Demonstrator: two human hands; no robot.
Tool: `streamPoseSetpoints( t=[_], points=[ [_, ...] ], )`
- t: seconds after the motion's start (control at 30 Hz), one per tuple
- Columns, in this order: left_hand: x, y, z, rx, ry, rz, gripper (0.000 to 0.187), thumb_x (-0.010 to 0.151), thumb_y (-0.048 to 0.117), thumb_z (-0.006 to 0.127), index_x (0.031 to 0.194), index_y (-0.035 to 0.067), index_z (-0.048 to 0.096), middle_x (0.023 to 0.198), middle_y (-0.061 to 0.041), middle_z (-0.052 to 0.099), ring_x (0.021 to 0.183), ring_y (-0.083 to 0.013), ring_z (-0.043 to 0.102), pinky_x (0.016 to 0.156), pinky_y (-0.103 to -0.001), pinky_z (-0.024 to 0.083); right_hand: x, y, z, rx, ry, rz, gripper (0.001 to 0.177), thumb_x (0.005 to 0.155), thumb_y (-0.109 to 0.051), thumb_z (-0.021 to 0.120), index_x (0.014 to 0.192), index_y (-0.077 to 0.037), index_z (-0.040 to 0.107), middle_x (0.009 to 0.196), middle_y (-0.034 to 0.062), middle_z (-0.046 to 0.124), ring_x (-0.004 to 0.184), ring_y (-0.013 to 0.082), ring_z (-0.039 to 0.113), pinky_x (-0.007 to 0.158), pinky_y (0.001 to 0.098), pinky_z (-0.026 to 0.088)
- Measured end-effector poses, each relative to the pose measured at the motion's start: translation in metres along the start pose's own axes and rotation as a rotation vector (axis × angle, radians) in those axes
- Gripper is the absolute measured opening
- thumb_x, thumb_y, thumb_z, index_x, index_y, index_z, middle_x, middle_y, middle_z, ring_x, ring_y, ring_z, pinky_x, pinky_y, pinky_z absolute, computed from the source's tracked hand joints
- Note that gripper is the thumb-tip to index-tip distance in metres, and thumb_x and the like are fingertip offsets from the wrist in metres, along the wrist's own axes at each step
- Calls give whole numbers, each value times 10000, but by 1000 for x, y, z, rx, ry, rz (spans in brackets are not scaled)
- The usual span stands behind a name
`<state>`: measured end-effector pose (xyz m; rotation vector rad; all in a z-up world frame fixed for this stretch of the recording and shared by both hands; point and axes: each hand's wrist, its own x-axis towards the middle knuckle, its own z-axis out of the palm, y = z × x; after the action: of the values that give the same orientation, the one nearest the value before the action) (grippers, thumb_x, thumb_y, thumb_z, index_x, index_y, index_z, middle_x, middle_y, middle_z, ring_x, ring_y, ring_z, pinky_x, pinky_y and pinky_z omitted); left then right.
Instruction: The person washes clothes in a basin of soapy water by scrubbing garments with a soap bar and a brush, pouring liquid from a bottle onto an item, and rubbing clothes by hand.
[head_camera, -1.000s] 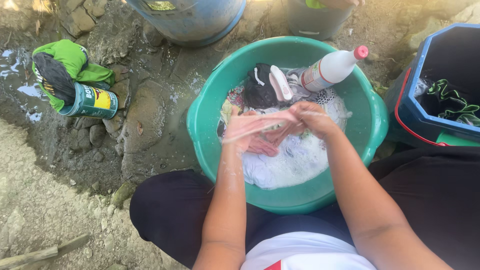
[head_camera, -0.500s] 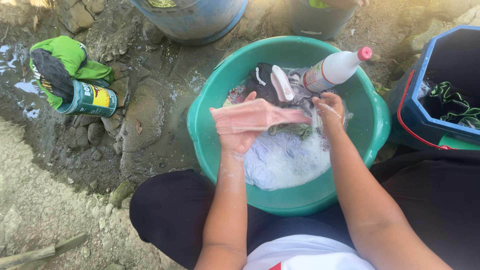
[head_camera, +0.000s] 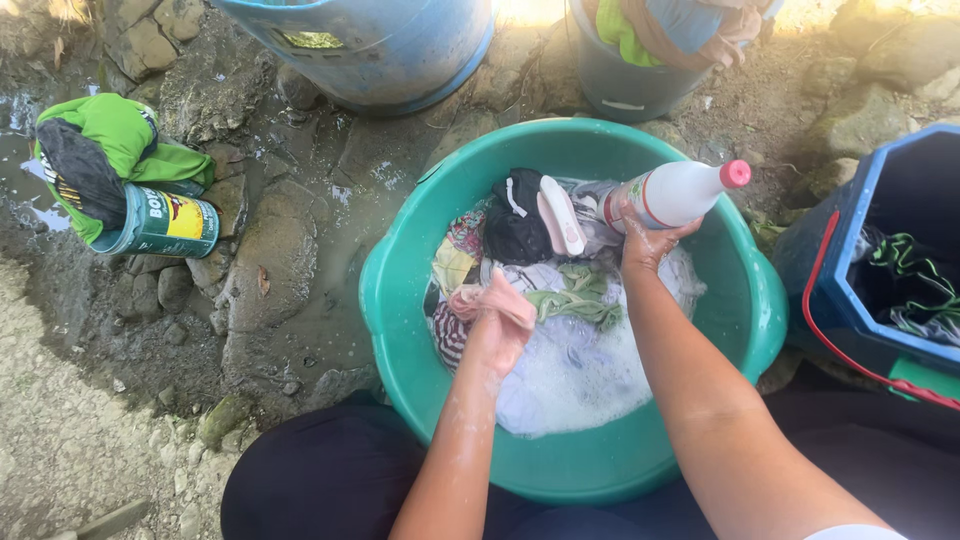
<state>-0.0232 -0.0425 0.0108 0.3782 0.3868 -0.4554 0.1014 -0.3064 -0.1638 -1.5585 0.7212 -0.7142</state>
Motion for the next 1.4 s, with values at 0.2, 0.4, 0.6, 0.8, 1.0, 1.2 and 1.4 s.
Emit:
streamPoseSetpoints(
  t=[0.2, 0.4, 0.6, 0.8, 1.0, 1.2, 1.4],
  points=[
    [-8, 3, 18, 581, 137, 581, 200, 865, 230, 756, 983, 145, 618, 918, 25, 637, 808, -88, 618, 723, -256, 513, 8, -4, 1, -86, -37, 9, 1349, 619, -289, 1067, 1558, -136, 111, 1503, 184, 499, 1400, 345, 517, 1211, 456, 378],
    [-13, 24, 30, 583, -121, 629, 247, 942, 150, 683, 1101, -28, 618, 1069, -128, 648, 998, -189, 629, 953, -323, 495, 22, -18, -20, -74, -35, -16, 1267, 637, -313, 1076, 1534, -65, 216, 1469, 191, 526, 1374, 340, 545, 1193, 450, 408],
    [-26, 39, 74, 416, -116, 556, 296, 1007, 240, 603, 1118, -34, 584, 1046, -190, 685, 970, -252, 675, 940, -387, 540, 14, -131, -33, 713, -322, 200, 951, 739, -183, 889, 1495, -81, 321, 1398, 157, 537, 1298, 311, 588, 1161, 477, 486],
    [-46, 69, 103, 606, -368, 540, 408, 1067, 220, 602, 1174, -171, 652, 1101, -222, 729, 1061, -280, 711, 952, -398, 564, -27, -245, -68, 886, -830, 364, 751, 835, -307, 782, 1462, -17, 487, 1301, 123, 636, 1191, 284, 658, 1076, 459, 552],
    [-56, 85, 129, 362, -206, 252, 313, 964, 195, 542, 1201, 21, 649, 1109, -101, 711, 1000, -190, 704, 864, -349, 580, -80, -300, -118, 705, -1081, 599, 784, 796, -315, 764, 1451, 34, 512, 1285, 187, 663, 1121, 317, 677, 1019, 464, 550],
    [-54, 88, 112, 530, -594, 210, 355, 904, 30, 593, 1229, -108, 633, 1176, -152, 689, 1121, -201, 655, 993, -329, 524, -137, -340, -158, 23, -1131, 699, 821, 698, -151, 731, 1449, -20, 427, 1238, 237, 677, 1067, 359, 713, 930, 517, 581],
    [-47, 65, 97, 459, -384, 8, 552, 1049, 380, 292, 1303, 36, 641, 1148, -99, 699, 1027, -173, 684, 956, -307, 520, -168, -329, -180, -3, -1152, 1005, 708, 742, -210, 724, 1383, -6, 501, 1160, 255, 709, 969, 351, 737, 858, 514, 601]
  ],
)
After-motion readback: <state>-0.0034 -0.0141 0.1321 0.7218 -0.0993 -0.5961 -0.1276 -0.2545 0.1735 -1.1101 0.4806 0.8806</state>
